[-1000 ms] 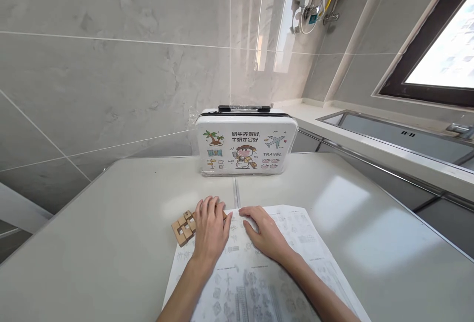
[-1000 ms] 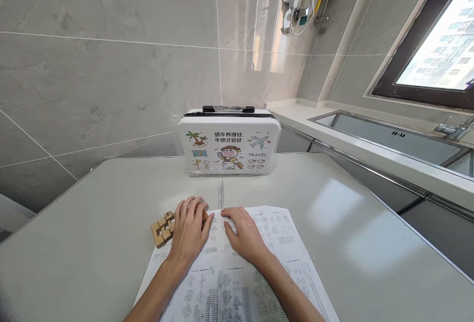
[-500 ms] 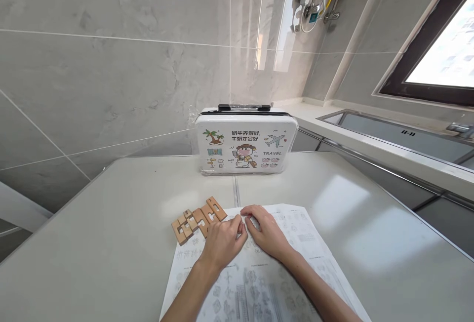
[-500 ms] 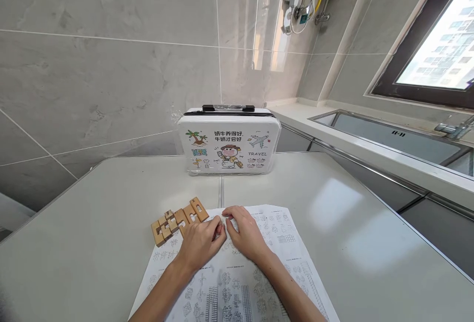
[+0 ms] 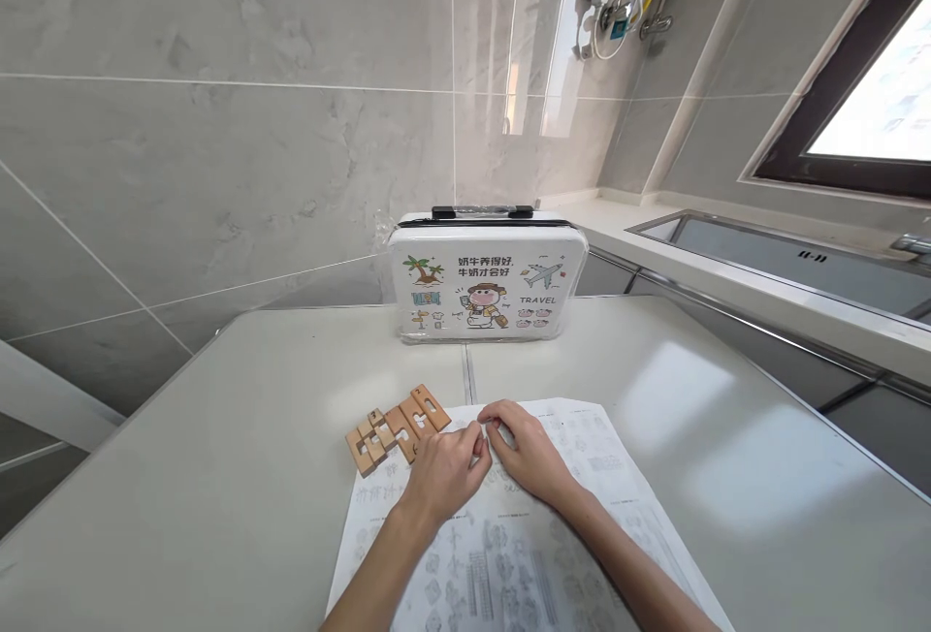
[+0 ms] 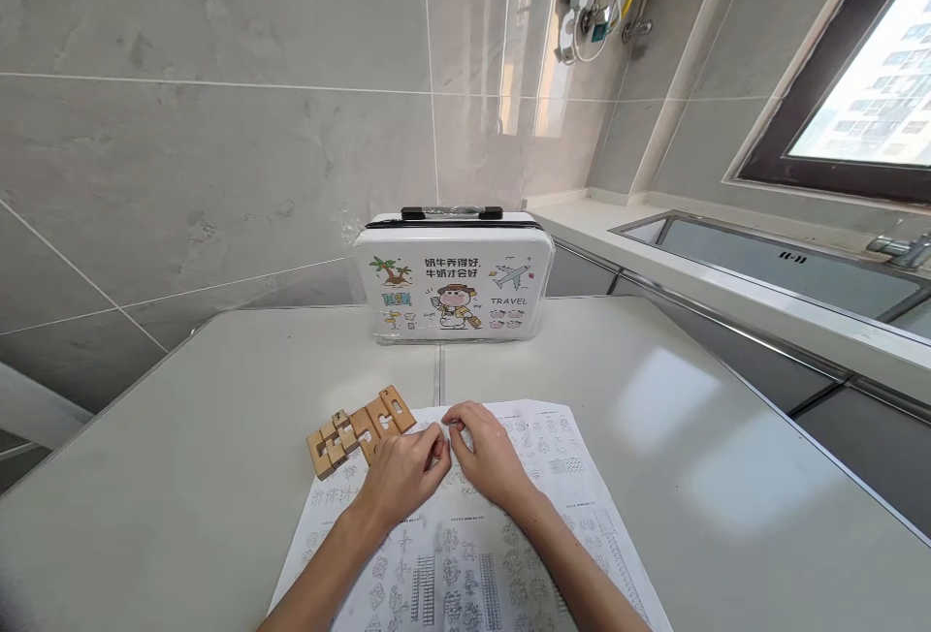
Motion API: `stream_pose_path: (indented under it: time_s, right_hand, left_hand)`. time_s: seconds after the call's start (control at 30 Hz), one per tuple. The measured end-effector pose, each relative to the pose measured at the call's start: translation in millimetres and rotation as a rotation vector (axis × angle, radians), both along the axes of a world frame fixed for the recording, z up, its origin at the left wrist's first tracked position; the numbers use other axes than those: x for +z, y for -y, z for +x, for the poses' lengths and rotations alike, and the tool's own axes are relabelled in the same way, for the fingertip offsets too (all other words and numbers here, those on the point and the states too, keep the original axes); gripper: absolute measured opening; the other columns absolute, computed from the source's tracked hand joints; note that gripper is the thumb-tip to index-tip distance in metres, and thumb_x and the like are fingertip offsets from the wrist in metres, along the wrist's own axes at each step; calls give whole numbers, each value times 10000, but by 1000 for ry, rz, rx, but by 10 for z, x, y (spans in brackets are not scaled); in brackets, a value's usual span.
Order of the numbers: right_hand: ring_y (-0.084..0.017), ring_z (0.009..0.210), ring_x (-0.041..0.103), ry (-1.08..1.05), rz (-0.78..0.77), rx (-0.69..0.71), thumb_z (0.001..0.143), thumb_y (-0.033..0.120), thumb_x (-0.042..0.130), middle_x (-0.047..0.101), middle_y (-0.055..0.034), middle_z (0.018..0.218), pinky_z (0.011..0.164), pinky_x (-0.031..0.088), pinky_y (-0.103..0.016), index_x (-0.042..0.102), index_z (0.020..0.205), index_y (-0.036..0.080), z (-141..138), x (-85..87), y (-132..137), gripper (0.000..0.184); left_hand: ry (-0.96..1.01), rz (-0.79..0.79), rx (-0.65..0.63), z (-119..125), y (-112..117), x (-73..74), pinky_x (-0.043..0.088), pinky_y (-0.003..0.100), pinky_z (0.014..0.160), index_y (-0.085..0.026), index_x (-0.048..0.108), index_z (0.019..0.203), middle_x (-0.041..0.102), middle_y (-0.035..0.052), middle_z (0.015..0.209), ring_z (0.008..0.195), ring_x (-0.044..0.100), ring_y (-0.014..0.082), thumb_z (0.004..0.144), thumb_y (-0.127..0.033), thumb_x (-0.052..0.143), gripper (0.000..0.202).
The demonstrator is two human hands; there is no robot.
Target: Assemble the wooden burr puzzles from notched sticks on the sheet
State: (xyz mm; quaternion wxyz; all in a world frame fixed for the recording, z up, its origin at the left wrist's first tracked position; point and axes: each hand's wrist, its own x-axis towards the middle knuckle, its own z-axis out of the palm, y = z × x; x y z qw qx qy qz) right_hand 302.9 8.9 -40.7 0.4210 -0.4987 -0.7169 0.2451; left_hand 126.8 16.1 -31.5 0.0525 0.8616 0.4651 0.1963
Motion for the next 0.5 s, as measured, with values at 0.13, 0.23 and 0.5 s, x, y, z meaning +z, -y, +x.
stream_pose_path:
  time_s: [0.13,0.23,0.5]
  right_hand:
    - [-230,965,699,-1,-6,-3,984,140,491,737,-50,1006,869,552,-369,672,996,243,4,10,5,208]
    - [-225,939,694,1,-10,-6,992,143,492,729,-45,976,851,546,-360,677,977,243,10,4,7,212]
    - [-229,886,676,29,-15,-23,999,158,517,723,-35,919,826,525,-359,687,991,246,12,-32,-11,191]
  left_hand:
    - [1,-9,-46,4,-1,11,304,310,523,-239,526,800,667,-15,631,556,664,191,991,-207,500,195]
    - [0,-11,-56,9,-9,12,308,311,529,-240,532,810,671,-10,642,574,672,201,993,-213,498,189]
    - [-3,-24,-55,13,-15,22,286,305,538,-237,535,803,650,-17,628,558,646,191,990,-198,494,195]
